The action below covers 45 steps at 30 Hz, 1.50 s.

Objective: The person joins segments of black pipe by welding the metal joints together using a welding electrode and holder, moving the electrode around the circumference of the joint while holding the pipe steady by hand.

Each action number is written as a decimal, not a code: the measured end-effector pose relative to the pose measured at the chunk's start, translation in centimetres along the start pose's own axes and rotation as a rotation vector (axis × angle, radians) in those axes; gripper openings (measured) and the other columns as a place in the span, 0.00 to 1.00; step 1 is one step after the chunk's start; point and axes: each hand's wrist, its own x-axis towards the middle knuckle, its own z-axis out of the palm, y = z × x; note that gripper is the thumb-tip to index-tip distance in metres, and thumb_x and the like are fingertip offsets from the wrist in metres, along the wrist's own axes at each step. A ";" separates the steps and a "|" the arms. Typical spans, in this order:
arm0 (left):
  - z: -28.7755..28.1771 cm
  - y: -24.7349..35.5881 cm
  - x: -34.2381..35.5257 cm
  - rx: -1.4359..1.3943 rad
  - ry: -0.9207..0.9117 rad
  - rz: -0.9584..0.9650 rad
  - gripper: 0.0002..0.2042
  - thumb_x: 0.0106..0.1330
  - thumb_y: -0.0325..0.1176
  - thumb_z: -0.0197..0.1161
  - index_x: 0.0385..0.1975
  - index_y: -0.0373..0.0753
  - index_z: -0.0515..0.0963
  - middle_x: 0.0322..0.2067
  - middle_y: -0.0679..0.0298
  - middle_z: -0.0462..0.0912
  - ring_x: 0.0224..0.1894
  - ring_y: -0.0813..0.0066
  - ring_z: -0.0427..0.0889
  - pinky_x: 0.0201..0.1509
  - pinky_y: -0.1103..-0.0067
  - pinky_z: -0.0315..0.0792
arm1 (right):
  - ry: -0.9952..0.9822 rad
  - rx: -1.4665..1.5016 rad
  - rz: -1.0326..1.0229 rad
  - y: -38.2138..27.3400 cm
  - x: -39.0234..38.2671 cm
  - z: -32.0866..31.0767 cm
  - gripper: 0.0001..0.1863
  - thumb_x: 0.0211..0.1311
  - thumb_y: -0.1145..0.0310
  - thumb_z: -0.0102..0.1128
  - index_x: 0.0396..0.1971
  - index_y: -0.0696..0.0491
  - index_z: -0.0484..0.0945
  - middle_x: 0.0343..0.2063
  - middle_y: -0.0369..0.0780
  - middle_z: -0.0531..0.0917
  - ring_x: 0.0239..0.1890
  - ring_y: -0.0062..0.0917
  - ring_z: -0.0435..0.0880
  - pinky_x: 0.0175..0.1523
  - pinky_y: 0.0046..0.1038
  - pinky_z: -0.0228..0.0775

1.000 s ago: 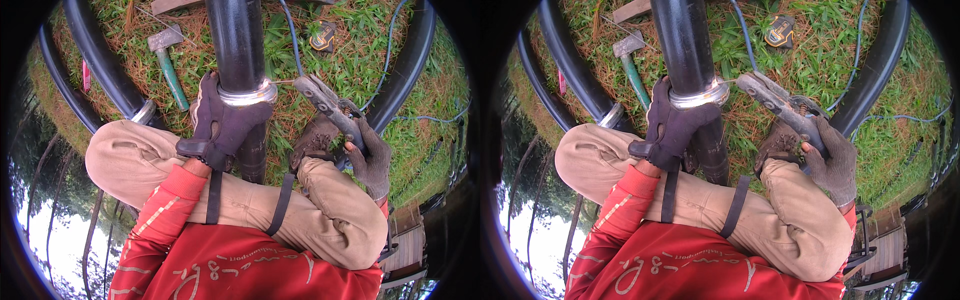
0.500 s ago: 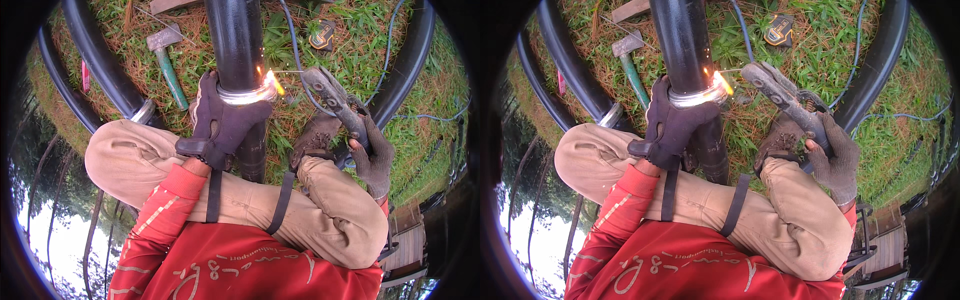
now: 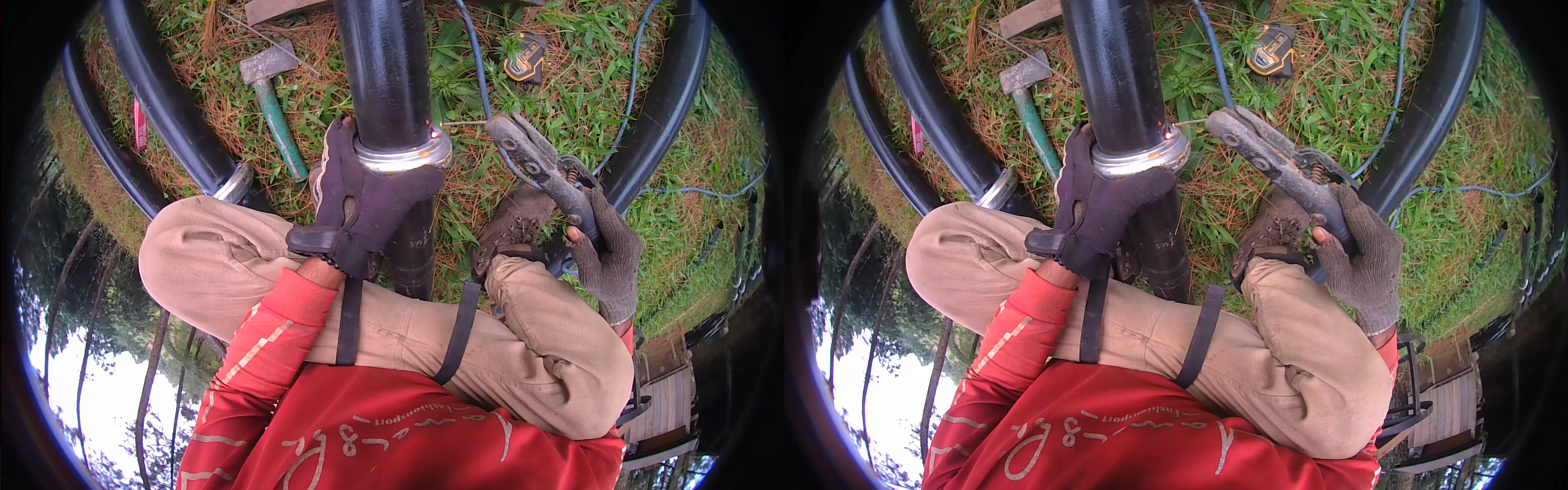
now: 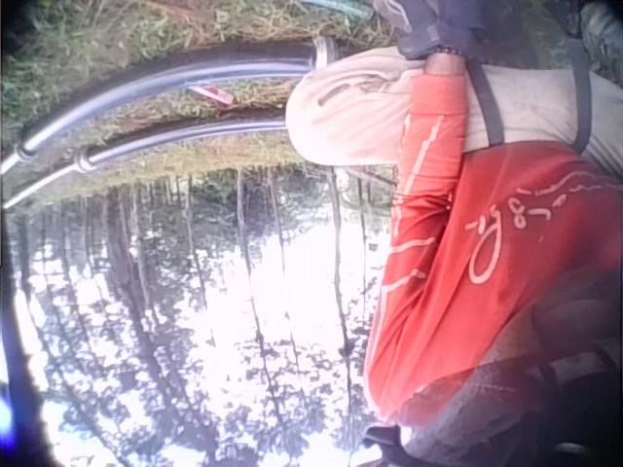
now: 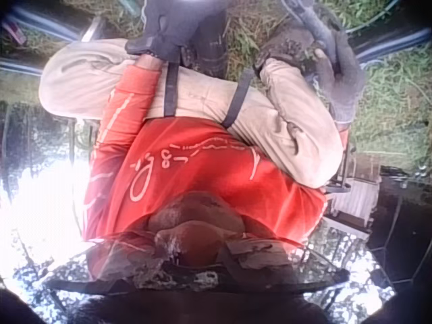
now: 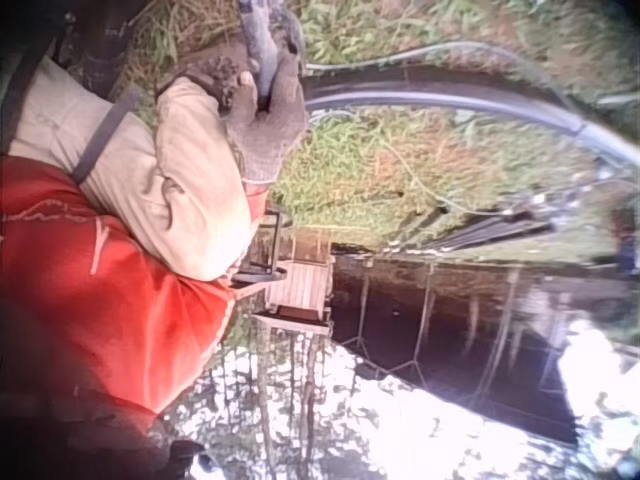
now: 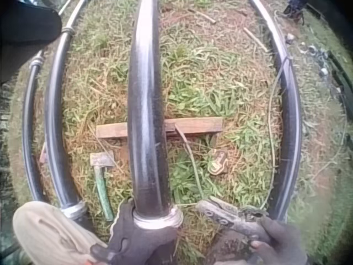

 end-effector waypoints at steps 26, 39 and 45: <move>-0.7 -0.2 -0.2 -0.012 -0.017 -0.013 0.51 0.48 0.49 0.88 0.68 0.28 0.67 0.56 0.52 0.87 0.55 0.65 0.89 0.62 0.69 0.82 | -0.050 -0.042 -0.039 0.1 0.3 0.0 0.28 0.64 0.66 0.75 0.62 0.59 0.83 0.37 0.49 0.90 0.38 0.41 0.92 0.46 0.35 0.81; -1.4 -0.6 -0.9 -0.023 -0.034 -0.017 0.51 0.48 0.49 0.88 0.68 0.28 0.67 0.56 0.52 0.87 0.55 0.65 0.88 0.62 0.69 0.82 | -0.020 0.093 0.074 -0.2 -0.2 -0.1 0.28 0.67 0.67 0.75 0.65 0.63 0.82 0.47 0.51 0.92 0.46 0.36 0.94 0.54 0.34 0.83; -0.2 0.0 0.3 -0.031 -0.026 -0.014 0.52 0.48 0.50 0.88 0.69 0.28 0.67 0.56 0.52 0.87 0.55 0.65 0.88 0.62 0.69 0.82 | 0.057 0.086 0.063 0.6 -0.1 -0.7 0.30 0.71 0.65 0.73 0.68 0.65 0.79 0.49 0.49 0.92 0.51 0.27 0.90 0.60 0.33 0.80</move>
